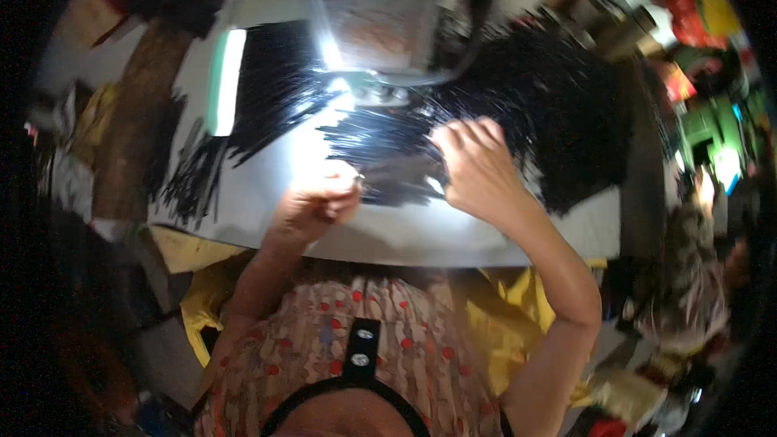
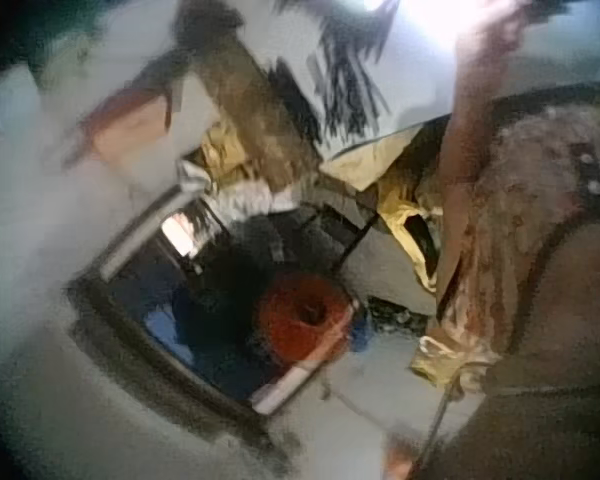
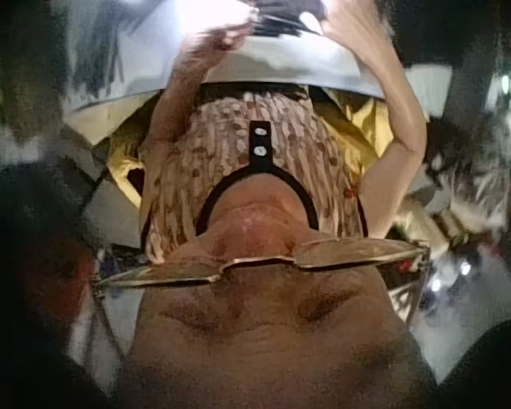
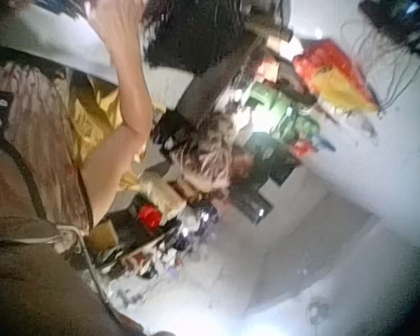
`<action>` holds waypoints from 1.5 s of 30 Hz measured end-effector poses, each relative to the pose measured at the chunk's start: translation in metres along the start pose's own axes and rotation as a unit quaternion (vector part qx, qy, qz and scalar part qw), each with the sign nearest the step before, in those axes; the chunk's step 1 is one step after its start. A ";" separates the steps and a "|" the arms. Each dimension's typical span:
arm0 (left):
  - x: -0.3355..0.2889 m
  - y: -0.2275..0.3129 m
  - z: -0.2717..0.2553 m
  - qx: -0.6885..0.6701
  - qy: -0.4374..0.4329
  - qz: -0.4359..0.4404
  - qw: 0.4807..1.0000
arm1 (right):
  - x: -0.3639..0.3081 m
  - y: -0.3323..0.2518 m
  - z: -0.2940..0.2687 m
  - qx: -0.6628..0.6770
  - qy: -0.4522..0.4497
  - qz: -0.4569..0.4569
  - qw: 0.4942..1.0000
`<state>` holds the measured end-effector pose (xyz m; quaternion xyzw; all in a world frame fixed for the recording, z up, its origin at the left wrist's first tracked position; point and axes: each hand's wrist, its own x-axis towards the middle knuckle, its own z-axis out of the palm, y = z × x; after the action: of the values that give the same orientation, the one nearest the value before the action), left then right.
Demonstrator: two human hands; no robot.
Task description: The person assembles small black plastic components and black strips using a manual press machine.
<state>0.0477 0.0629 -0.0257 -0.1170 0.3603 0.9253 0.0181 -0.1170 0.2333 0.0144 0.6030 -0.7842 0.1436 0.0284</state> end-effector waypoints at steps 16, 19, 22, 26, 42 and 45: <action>-0.005 -0.014 0.020 0.060 -0.016 0.084 0.995 | -0.021 0.016 0.019 0.130 -0.015 -0.062 0.989; 0.000 -0.010 0.014 0.083 -0.021 0.074 0.994 | -0.018 0.019 0.019 0.112 -0.002 -0.072 0.991; -0.003 -0.006 0.014 0.104 -0.028 0.048 0.993 | -0.016 0.024 0.020 0.093 0.012 -0.094 0.991; -0.004 -0.003 0.014 0.106 -0.027 0.043 0.993 | -0.016 0.025 0.022 0.080 0.007 -0.068 0.994; 0.001 0.000 0.019 0.136 -0.062 0.068 0.986 | -0.020 -0.007 0.005 0.072 -0.023 0.007 0.997; 0.006 -0.002 0.015 0.150 -0.067 0.040 0.986 | -0.030 -0.009 0.002 0.079 -0.004 0.012 0.997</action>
<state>0.0395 0.0743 -0.0181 -0.0367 0.4973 0.8665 0.0228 -0.0996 0.2586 0.0075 0.5945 -0.7777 0.2027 -0.0244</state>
